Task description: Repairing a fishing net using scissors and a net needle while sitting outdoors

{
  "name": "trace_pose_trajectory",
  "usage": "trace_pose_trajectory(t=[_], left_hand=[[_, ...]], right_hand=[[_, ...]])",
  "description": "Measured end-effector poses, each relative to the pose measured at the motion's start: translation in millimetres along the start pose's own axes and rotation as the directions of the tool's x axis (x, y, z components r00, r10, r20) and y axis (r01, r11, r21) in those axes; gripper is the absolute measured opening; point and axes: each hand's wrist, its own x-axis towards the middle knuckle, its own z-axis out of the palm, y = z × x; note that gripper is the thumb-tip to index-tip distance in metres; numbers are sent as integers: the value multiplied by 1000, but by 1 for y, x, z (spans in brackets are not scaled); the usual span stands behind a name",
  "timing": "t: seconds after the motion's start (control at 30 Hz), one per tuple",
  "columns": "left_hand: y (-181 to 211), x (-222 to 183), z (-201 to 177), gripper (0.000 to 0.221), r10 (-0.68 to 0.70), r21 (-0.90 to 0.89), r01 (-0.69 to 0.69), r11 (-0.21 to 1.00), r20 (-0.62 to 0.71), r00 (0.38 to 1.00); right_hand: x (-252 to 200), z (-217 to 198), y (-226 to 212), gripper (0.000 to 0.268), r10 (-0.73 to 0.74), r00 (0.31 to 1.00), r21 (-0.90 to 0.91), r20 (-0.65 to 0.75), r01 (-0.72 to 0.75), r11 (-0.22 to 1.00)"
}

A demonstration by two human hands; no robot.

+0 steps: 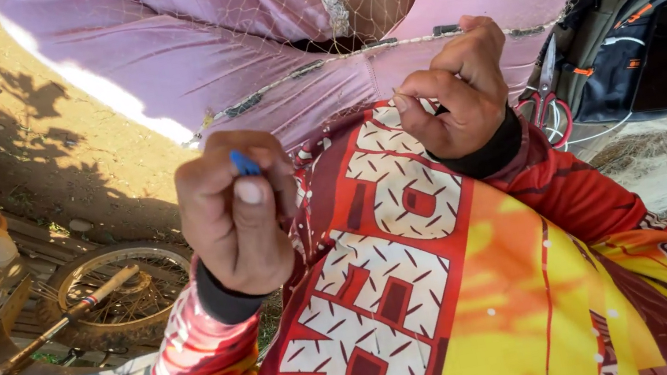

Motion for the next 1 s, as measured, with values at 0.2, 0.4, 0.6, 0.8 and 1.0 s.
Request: trace_pose_trajectory(t=[0.2, 0.4, 0.6, 0.8, 1.0], left_hand=[[15, 13, -29, 37, -167, 646, -56, 762, 279, 946], [-12, -12, -12, 35, -183, 476, -269, 837, 706, 684], [-29, -7, 9, 15, -128, 383, -322, 866, 792, 597], [-27, -3, 27, 37, 17, 390, -270, 880, 544, 839], [-82, -36, 70, 32, 92, 441, -224, 869, 301, 949]], right_hand=[[-4, 1, 4, 8, -50, 999, 0, 20, 50, 999], [-5, -4, -1, 12, -155, 982, -55, 111, 162, 985], [-14, 5, 5, 17, -278, 956, 26, -95, 282, 959], [-26, -14, 7, 36, -122, 991, 262, -45, 130, 956], [-45, -2, -2, 44, 116, 982, 655, 152, -188, 732]])
